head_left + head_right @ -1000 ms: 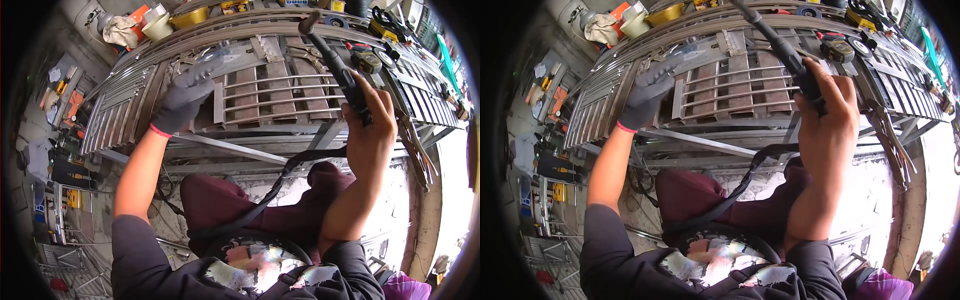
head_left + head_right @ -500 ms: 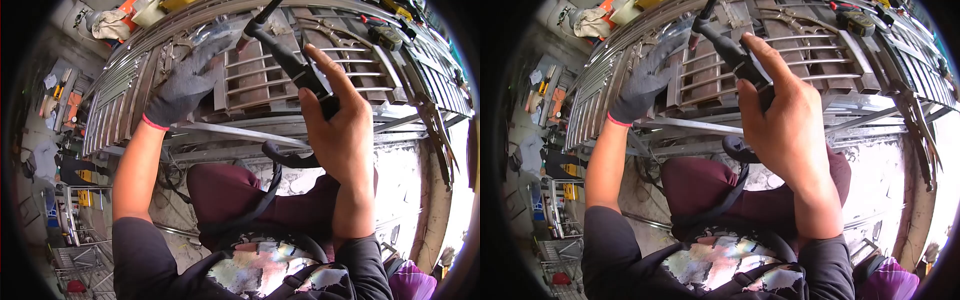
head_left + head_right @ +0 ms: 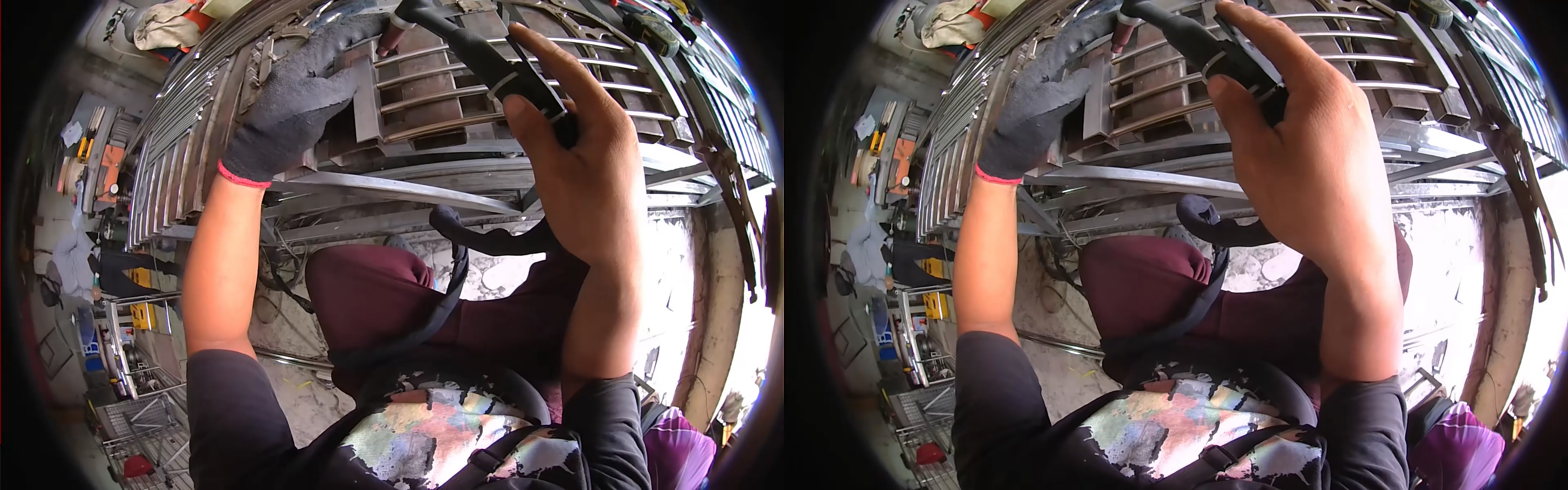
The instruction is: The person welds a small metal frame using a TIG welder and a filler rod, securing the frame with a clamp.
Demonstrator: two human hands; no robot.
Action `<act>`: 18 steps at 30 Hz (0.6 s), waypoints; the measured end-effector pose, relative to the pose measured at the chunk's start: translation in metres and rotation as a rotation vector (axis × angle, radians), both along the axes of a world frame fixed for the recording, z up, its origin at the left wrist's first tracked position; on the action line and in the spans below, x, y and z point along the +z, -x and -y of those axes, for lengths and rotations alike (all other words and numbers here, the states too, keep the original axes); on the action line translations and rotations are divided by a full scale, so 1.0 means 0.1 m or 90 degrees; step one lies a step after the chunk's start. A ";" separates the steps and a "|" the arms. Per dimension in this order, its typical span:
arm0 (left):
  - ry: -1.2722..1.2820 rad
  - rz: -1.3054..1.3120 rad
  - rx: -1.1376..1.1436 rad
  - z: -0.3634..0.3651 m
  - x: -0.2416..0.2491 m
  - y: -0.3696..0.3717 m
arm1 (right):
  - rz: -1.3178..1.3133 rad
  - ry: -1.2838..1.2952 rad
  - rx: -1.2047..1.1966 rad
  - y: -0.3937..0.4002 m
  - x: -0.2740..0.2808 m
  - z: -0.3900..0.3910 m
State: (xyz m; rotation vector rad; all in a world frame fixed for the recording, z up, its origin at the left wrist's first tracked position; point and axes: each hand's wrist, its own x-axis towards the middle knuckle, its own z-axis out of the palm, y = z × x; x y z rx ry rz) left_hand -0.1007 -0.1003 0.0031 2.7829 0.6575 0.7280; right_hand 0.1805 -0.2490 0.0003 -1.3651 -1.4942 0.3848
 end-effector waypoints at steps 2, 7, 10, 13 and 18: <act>0.086 0.029 0.029 0.04 0.00 -0.01 | 0.001 0.012 -0.003 0.00 0.00 0.00; 0.199 0.092 0.056 0.16 0.07 -0.10 | -0.016 0.088 -0.009 0.01 0.03 0.05; -0.076 -0.111 0.018 0.08 0.12 -0.01 | -0.028 0.125 -0.010 0.00 0.04 0.06; -0.056 -0.073 -0.001 0.06 0.08 -0.02 | -0.035 0.067 -0.013 0.02 -0.03 0.04; 0.062 0.002 0.002 0.01 0.04 -0.01 | -0.018 0.039 -0.023 0.04 -0.08 0.03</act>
